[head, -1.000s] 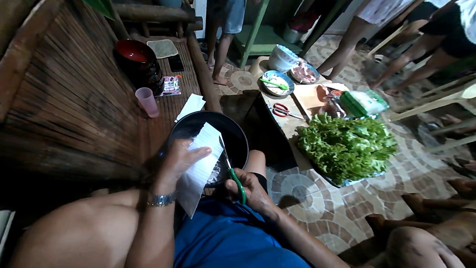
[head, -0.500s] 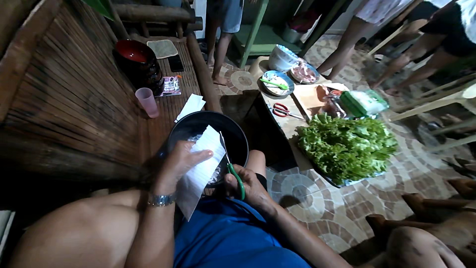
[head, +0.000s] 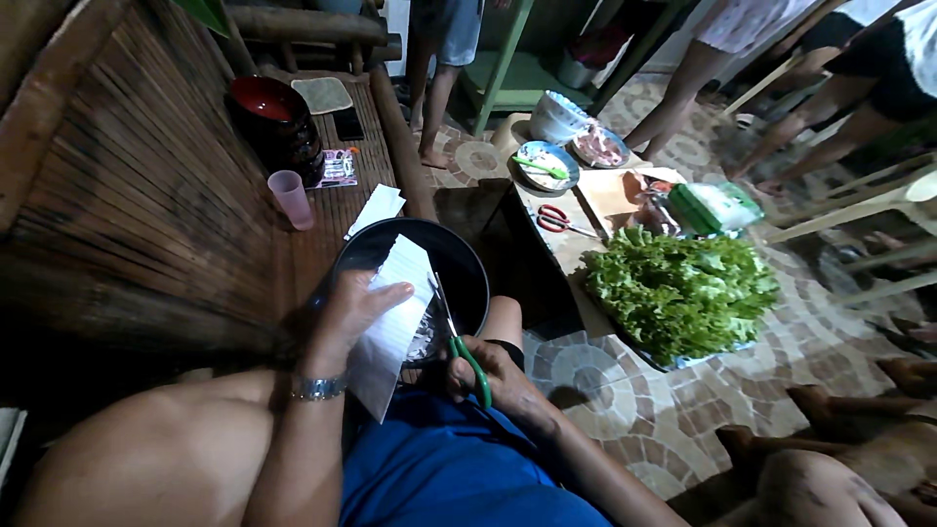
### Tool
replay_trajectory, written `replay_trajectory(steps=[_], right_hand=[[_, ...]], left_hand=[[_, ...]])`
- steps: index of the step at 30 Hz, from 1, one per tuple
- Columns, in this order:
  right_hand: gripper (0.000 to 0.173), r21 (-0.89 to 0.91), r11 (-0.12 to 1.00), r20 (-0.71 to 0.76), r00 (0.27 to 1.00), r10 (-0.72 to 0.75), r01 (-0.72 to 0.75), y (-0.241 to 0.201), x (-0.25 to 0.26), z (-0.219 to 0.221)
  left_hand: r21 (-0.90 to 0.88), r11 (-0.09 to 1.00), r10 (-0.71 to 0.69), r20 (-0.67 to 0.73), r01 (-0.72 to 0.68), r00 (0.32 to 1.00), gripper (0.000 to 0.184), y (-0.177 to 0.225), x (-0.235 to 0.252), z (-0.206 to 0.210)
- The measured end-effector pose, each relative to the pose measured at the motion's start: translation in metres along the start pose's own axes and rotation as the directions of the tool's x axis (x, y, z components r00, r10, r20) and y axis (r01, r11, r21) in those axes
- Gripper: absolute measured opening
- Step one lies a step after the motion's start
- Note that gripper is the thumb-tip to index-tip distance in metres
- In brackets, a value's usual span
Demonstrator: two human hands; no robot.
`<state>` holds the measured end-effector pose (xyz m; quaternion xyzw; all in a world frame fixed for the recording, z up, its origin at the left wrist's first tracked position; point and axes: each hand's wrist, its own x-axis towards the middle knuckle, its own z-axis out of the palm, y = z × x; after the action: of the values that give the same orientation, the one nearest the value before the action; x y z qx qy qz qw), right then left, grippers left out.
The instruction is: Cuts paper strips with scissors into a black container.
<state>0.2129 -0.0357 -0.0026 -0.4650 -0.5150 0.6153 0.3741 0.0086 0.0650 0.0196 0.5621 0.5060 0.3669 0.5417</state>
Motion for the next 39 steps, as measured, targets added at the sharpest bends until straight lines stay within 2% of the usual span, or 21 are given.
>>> replay_trajectory(steps=[8, 16, 22, 39], right_hand=[[0.026, 0.000, 1.000, -0.034, 0.999, 0.018, -0.018, -0.006, 0.003, 0.004], [0.017, 0.010, 1.000, -0.115, 0.993, -0.025, 0.026, -0.001, 0.002, 0.011], [0.023, 0.003, 1.000, -0.092, 0.996, -0.016, 0.016, 0.000, 0.007, 0.009], [0.014, 0.054, 0.998, -0.142, 0.990, -0.022, 0.030, -0.005, 0.013, 0.015]], left_hand=[[-0.006, 1.000, 0.000, 0.007, 0.000, 1.000, 0.007, 0.000, 0.001, 0.000], [-0.024, 1.000, -0.013, 0.024, 0.014, 1.000, 0.006, 0.000, 0.000, 0.000], [-0.023, 0.999, -0.024, 0.086, 0.026, 0.996, 0.005, 0.002, -0.002, 0.002], [-0.036, 0.997, -0.056, 0.112, 0.061, 0.992, 0.007, 0.003, -0.002, 0.004]])
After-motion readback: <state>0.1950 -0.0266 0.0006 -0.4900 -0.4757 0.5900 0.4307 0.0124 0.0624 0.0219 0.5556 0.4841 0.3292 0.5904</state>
